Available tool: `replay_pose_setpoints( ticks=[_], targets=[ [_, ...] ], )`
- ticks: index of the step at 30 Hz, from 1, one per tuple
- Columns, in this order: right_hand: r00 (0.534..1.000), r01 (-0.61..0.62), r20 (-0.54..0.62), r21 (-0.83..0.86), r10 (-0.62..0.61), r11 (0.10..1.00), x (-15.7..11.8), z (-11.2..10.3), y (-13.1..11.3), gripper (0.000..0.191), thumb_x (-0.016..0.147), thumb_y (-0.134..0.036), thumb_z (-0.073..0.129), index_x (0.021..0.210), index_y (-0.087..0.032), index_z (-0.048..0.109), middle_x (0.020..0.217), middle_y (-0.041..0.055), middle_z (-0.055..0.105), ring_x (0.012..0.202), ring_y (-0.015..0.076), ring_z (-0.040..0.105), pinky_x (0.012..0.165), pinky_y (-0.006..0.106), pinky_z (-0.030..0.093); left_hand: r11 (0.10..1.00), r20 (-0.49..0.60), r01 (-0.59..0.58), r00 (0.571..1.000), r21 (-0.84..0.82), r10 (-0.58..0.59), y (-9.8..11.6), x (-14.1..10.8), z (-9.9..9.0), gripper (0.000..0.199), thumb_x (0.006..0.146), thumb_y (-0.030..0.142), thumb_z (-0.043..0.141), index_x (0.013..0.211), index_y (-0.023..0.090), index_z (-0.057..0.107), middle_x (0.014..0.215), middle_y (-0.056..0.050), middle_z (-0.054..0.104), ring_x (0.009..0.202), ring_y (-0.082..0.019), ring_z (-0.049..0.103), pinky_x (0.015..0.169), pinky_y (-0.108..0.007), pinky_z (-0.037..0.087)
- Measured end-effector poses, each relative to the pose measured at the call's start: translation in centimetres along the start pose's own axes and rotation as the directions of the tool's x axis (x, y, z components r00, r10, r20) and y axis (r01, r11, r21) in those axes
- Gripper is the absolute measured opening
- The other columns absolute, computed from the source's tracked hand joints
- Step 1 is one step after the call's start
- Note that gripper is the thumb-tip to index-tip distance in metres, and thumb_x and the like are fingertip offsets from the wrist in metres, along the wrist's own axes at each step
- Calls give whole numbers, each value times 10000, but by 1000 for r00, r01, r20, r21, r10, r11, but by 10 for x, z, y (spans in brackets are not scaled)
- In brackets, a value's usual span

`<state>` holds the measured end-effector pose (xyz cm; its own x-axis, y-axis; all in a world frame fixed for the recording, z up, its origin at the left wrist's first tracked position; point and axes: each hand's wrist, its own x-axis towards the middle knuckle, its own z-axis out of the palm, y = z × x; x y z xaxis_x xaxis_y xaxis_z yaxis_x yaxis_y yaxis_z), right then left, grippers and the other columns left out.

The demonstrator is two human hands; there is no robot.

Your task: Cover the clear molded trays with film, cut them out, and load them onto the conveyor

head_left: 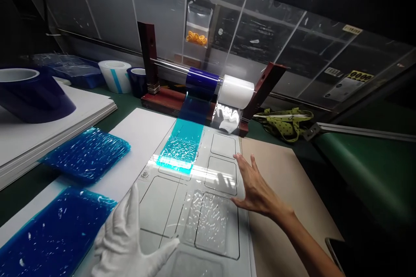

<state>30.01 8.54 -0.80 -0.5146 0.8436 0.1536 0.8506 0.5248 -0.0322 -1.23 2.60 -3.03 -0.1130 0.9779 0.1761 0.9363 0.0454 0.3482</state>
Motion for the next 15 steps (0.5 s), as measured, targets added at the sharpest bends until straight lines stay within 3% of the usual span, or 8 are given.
replay_pose_setpoints(
  ticks=[10,15],
  targets=[
    [998,33,54,8,-33,999,14,13,7,1071,767,-315,627,1478,4,-109,1508,296,250,1435,344,173,1149,613,78,998,32,55,998,4,-55,-3,22,10,1140,627,677,572,1490,128,69,1335,-235,427,1133,-433,512,864,-576,468],
    [995,37,88,15,-38,999,17,17,12,1077,782,-303,623,1476,-12,-147,1527,282,216,1444,325,145,1144,619,62,997,55,74,996,-16,-73,-3,36,10,1111,640,700,527,1486,102,128,1364,-255,407,1190,-450,475,879,-590,459]
  ],
)
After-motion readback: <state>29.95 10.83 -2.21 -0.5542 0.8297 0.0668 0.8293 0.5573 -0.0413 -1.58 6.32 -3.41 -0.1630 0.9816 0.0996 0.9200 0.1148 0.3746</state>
